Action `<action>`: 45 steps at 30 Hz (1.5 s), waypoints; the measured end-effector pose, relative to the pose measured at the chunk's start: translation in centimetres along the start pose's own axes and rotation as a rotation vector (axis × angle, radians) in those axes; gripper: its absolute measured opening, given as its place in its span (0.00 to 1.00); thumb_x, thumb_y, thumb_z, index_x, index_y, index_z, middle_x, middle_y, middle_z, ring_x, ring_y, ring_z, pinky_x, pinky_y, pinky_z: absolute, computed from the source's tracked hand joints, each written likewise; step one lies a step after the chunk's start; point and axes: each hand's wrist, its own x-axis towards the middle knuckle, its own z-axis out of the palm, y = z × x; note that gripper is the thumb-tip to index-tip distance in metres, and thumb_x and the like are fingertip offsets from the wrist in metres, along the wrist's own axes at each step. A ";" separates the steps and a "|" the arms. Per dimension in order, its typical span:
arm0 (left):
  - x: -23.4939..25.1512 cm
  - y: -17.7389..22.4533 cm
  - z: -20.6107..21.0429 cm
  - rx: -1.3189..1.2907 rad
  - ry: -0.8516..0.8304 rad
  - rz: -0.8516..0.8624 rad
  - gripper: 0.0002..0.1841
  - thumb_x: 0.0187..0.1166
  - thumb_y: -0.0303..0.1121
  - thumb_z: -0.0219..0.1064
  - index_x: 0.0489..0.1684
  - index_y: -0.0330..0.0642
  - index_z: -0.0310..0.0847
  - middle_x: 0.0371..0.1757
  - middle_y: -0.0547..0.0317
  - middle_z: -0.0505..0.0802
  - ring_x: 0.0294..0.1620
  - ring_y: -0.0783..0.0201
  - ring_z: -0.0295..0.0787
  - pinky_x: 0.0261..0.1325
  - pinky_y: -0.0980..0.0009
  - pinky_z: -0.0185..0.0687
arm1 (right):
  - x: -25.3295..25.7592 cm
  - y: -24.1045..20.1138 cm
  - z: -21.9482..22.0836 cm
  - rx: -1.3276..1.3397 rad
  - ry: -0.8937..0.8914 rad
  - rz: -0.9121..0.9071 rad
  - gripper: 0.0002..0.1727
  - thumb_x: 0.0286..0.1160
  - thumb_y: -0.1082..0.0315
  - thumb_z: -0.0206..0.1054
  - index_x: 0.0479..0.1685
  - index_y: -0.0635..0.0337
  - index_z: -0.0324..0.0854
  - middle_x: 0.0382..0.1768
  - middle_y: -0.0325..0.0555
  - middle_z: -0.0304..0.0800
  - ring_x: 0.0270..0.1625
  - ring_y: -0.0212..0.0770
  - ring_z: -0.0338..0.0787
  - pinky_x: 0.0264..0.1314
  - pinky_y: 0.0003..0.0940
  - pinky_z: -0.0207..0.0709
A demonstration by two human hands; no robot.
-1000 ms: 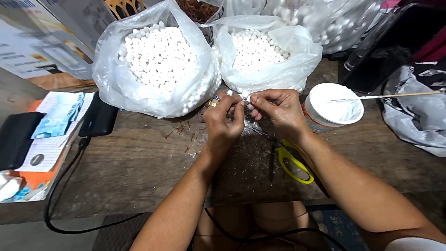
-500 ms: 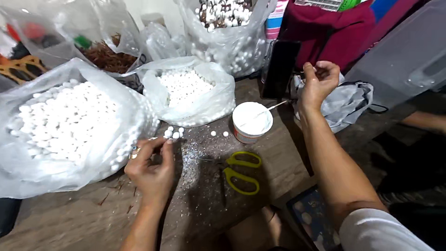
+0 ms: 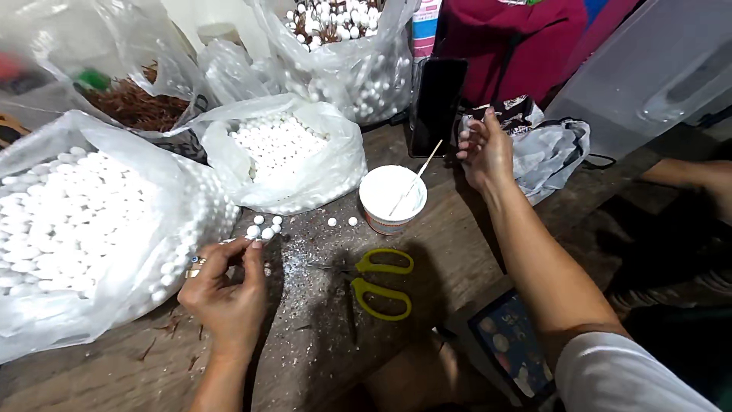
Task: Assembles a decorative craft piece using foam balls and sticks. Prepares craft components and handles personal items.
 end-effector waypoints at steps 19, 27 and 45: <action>0.2 0.1 -0.2 0.002 -0.028 -0.005 0.12 0.75 0.25 0.66 0.36 0.17 0.83 0.36 0.55 0.88 0.41 0.89 0.81 0.48 0.91 0.76 | 3.6 4.2 6.3 -0.780 0.299 -0.518 0.67 0.40 0.50 0.91 0.91 0.60 0.57 0.79 0.70 0.68 0.80 0.68 0.70 0.80 0.60 0.63; 0.2 0.2 -0.3 0.021 -0.021 -0.012 0.12 0.75 0.25 0.65 0.35 0.17 0.83 0.34 0.56 0.88 0.40 0.89 0.80 0.47 0.91 0.75 | 3.8 4.2 6.8 -0.802 0.335 -0.524 0.66 0.41 0.51 0.90 0.91 0.60 0.57 0.76 0.69 0.71 0.77 0.69 0.72 0.77 0.60 0.65; -0.1 -0.6 -0.6 -0.024 -0.028 -0.048 0.09 0.75 0.24 0.66 0.38 0.21 0.83 0.38 0.64 0.88 0.42 0.90 0.81 0.49 0.90 0.78 | 0.1 1.2 -1.2 0.047 -0.207 0.203 0.25 0.96 0.58 0.44 0.35 0.59 0.84 0.13 0.29 0.75 0.14 0.25 0.74 0.19 0.21 0.72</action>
